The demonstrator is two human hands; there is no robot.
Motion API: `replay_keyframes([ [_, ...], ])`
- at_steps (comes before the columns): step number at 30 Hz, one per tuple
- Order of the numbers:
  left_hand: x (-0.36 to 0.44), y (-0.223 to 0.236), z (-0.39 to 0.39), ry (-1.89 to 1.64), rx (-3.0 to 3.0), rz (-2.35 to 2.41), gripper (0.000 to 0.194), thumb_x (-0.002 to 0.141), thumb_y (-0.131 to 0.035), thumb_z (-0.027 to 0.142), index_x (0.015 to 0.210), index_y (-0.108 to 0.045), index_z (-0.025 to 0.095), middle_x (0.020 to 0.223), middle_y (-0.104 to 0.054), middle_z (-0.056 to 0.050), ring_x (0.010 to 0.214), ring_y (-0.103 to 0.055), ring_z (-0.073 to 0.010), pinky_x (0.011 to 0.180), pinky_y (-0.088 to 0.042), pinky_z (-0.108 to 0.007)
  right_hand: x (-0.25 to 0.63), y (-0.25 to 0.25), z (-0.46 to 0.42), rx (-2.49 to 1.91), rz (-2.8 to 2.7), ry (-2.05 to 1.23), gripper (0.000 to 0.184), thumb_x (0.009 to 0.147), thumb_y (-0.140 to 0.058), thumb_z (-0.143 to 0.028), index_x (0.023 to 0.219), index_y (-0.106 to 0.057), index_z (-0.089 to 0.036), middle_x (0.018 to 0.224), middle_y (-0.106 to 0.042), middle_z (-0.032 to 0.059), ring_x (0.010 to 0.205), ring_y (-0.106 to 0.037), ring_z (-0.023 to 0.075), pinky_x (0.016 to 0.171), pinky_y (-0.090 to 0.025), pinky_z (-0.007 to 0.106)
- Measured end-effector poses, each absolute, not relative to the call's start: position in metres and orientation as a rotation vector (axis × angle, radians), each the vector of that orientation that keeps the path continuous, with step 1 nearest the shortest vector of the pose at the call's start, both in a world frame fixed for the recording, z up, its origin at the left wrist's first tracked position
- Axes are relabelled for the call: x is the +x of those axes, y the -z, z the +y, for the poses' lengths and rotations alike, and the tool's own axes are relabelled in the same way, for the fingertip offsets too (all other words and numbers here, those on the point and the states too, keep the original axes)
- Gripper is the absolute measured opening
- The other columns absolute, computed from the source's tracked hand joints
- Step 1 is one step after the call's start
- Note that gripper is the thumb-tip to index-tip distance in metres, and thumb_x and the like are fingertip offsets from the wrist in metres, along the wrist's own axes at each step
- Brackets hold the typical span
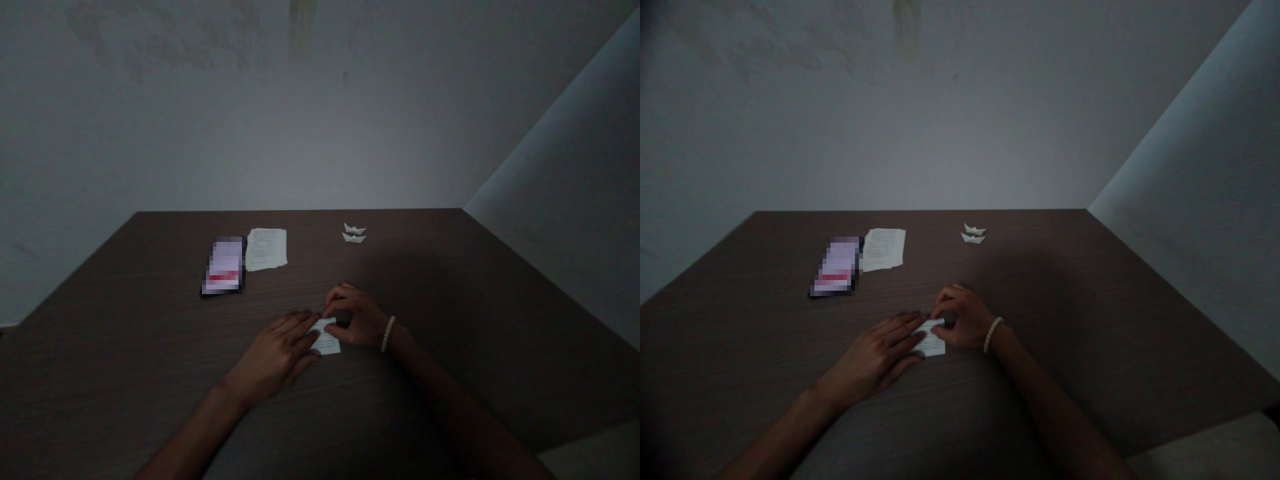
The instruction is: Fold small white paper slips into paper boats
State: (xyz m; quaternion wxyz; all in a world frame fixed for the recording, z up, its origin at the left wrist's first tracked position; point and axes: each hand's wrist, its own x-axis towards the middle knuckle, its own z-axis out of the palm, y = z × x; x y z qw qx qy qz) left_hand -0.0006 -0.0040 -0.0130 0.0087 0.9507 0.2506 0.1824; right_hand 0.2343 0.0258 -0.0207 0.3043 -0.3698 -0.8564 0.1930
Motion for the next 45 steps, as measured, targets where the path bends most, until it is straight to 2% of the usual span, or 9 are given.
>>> replay_keyframes([
  [30, 0.0009, 0.0113, -0.0045, -0.550, 2.939, 0.777, 0.026, 0.095, -0.049, 0.031, 0.107, -0.066, 0.015, 0.127, -0.061, -0.011, 0.117, -0.056, -0.0268, 0.097, -0.048, -0.045, 0.2351, 0.0188, 0.0258, -0.964, -2.282, -0.514, 0.020, 0.066, -0.078, -0.024, 0.083, -0.068, -0.021, 0.093, -0.061, 0.0034, 0.086, -0.056, 0.0183, 0.082, -0.043, 0.034],
  [40, -0.0018, 0.0075, -0.0034, -0.512, 2.825, 0.786, 0.023, 0.092, -0.053, 0.028, 0.110, -0.064, 0.018, 0.133, -0.057, -0.009, 0.120, -0.053, -0.0277, 0.098, -0.046, -0.048, 0.2353, 0.0157, 0.0260, -0.966, -2.299, -0.529, 0.020, 0.066, -0.079, -0.024, 0.084, -0.069, -0.021, 0.093, -0.061, 0.0037, 0.085, -0.056, 0.0184, 0.081, -0.044, 0.034],
  [45, -0.0058, 0.0045, -0.0008, -0.505, 2.768, 0.745, 0.027, 0.090, -0.052, 0.021, 0.115, -0.063, 0.019, 0.136, -0.055, -0.009, 0.125, -0.049, -0.0279, 0.101, -0.043, -0.049, 0.2356, 0.0165, 0.0261, -0.963, -2.300, -0.532, 0.020, 0.067, -0.079, -0.025, 0.083, -0.069, -0.021, 0.094, -0.062, 0.0040, 0.085, -0.056, 0.0186, 0.080, -0.044, 0.034],
])
